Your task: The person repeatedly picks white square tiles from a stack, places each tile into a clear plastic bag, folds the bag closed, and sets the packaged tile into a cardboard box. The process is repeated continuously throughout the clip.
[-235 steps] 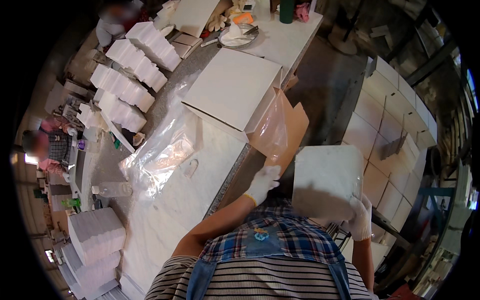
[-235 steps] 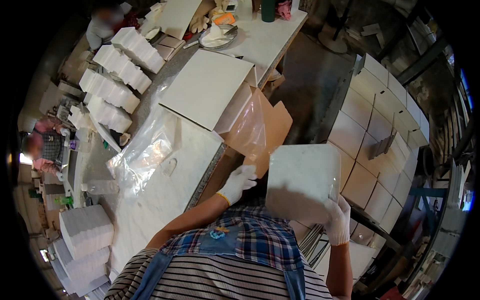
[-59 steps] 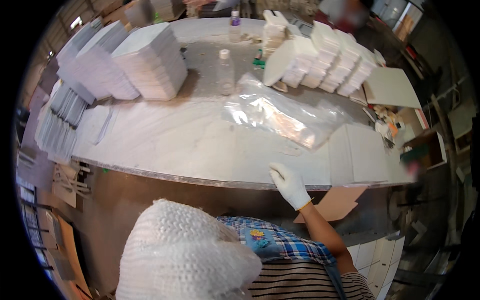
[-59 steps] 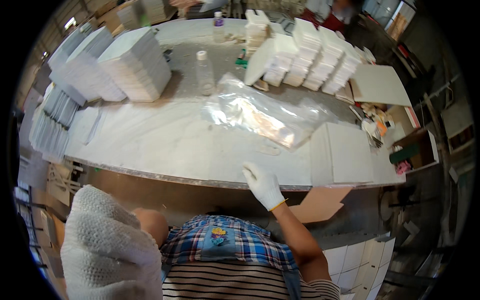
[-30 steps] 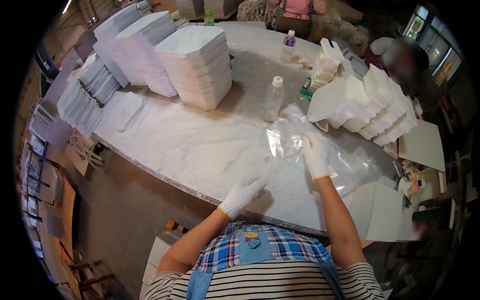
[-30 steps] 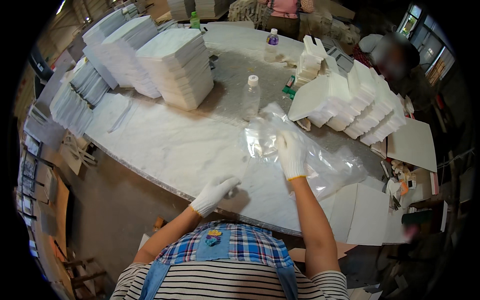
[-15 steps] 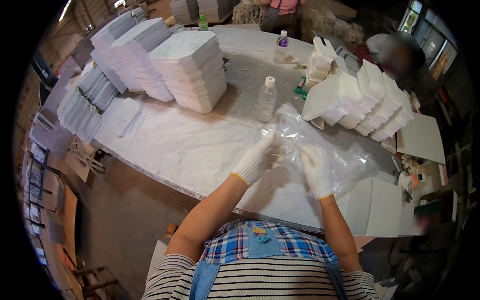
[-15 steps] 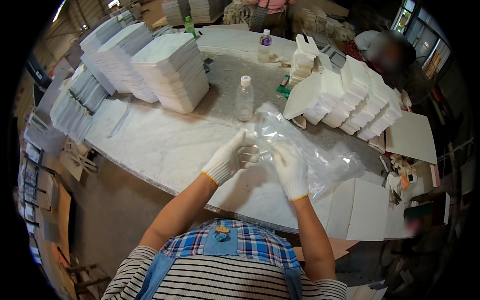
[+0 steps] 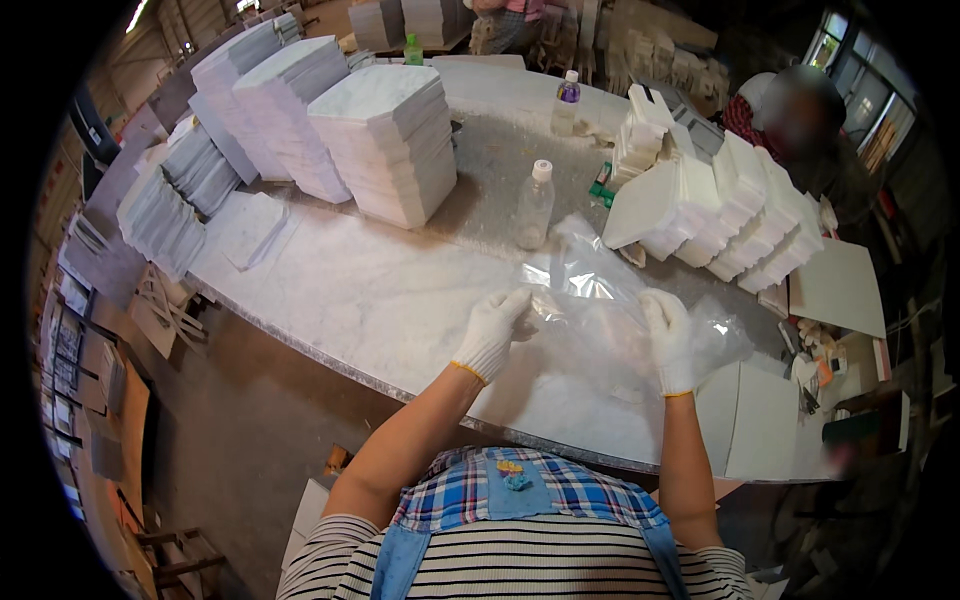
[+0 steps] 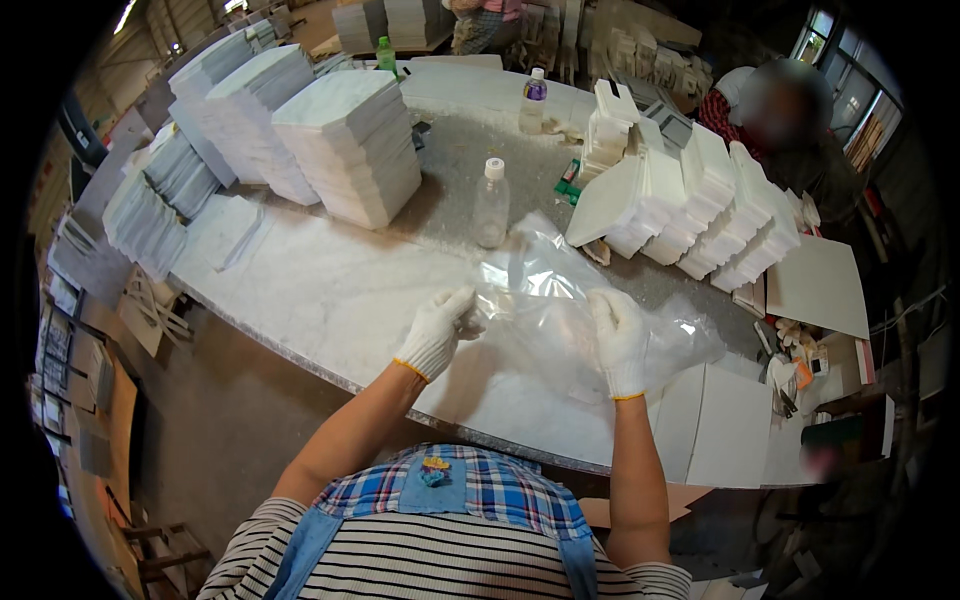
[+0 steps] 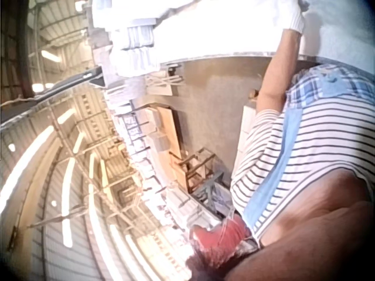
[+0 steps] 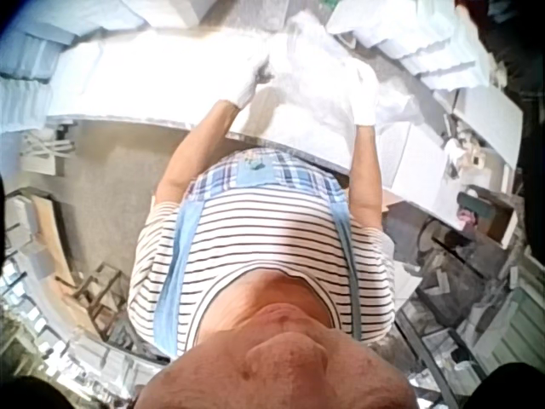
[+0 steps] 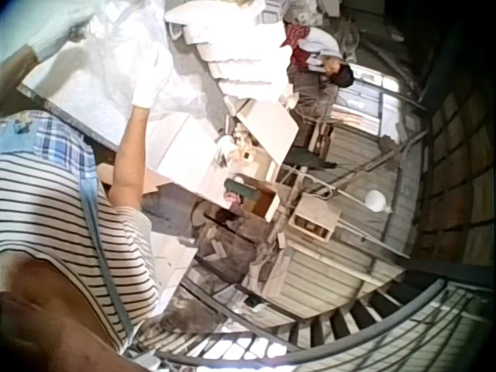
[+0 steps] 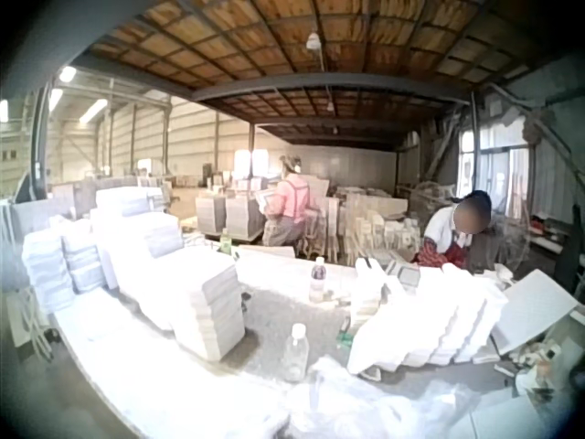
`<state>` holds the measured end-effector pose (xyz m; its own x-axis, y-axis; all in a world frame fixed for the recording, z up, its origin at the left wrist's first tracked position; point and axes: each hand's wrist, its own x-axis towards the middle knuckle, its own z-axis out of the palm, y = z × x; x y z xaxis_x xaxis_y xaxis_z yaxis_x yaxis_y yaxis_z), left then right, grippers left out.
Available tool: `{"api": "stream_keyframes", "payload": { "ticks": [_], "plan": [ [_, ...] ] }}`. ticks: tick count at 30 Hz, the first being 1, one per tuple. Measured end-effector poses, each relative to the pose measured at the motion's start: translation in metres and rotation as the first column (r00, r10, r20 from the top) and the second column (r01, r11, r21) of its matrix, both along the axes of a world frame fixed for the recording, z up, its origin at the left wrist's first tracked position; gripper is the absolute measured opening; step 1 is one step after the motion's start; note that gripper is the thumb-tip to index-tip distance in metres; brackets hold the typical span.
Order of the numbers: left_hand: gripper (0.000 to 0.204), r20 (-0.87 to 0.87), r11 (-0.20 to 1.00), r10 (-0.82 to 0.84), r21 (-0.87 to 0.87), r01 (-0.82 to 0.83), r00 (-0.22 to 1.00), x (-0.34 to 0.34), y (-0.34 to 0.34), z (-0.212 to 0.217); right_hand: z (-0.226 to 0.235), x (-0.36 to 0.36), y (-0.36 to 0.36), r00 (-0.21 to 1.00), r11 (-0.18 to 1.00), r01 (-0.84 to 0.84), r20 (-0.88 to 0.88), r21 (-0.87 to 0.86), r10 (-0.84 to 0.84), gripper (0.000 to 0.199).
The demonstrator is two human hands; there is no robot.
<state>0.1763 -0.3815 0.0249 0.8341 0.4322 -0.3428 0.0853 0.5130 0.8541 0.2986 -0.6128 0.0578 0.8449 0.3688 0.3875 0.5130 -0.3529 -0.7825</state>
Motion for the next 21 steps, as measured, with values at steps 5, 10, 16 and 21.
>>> {"api": "stream_keyframes", "payload": {
  "ticks": [5, 10, 16, 21],
  "plan": [
    [0.028, 0.101, 0.995, -0.071, -0.061, 0.077, 0.992, 0.001, -0.009, 0.010, 0.020, -0.043, 0.027, 0.950, 0.966, -0.175, 0.227, -0.188, 0.216, 0.032],
    [0.023, 0.112, 0.991, -0.117, 0.086, 0.107, 0.987, 0.001, -0.016, 0.029, 0.022, -0.068, 0.063, 0.899, 0.957, -0.074, 0.397, -0.280, 0.186, 0.033],
    [0.022, 0.156, 0.981, -0.179, 0.105, 0.164, 0.971, -0.005, -0.013, 0.030, 0.005, -0.050, 0.057, 0.956, 0.968, -0.244, 0.149, -0.060, 0.251, 0.019],
    [0.022, 0.132, 0.983, -0.158, 0.115, 0.143, 0.979, -0.007, -0.009, 0.027, -0.009, -0.026, 0.044, 0.971, 0.979, -0.158, -0.159, 0.130, 0.177, 0.013]
  ]
}}
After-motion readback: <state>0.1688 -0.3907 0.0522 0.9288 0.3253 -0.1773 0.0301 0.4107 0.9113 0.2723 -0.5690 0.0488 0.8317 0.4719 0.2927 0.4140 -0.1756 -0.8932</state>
